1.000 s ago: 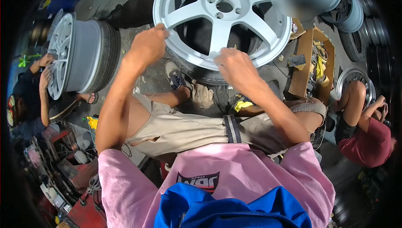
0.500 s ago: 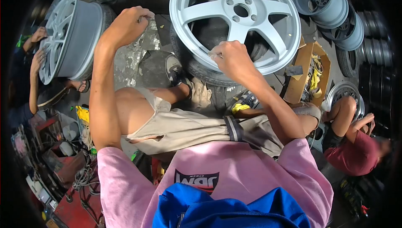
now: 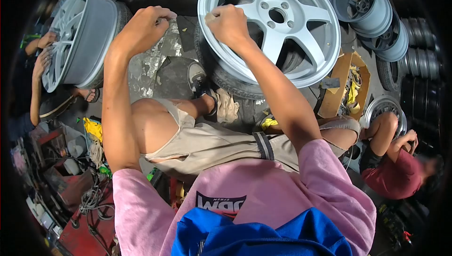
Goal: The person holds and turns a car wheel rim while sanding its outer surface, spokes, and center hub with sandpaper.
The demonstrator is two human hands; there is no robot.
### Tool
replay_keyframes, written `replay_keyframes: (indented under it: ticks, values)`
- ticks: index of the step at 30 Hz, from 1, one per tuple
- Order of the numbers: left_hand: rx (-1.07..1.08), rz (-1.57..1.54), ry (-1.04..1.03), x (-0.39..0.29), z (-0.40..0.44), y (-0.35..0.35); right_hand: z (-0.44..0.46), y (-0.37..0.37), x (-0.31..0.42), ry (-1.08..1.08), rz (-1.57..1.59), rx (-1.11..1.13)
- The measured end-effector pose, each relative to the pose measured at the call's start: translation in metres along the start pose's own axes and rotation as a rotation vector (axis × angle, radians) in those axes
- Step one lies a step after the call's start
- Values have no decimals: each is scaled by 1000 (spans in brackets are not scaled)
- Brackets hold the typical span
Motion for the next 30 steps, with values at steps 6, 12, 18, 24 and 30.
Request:
replay_keyframes:
  ticks: [6,12,18,24,30]
  values:
    - [10,-44,47,-4,-4,7,-50,28,-6,40,-81,214]
    - [-28,-46,-23,-11,0,4,37,-6,8,-85,-11,-142]
    - [-5,-72,69,1,-11,5,-1,1,0,-79,-85,3]
    - [-63,-21,-58,-18,-4,4,44,-8,5,-73,-194,-146]
    - [-2,-65,17,-10,-3,-7,15,2,5,-91,-97,25]
Point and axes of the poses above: each hand's wrist, its own z-axis towards the middle knuckle, its own y-axis out of the back of the hand, x = y × z, the point moved 7 cm from there along z, towards the middle knuckle, and after that the axes turned 3 degrees about -y, right-handed, at the moved point
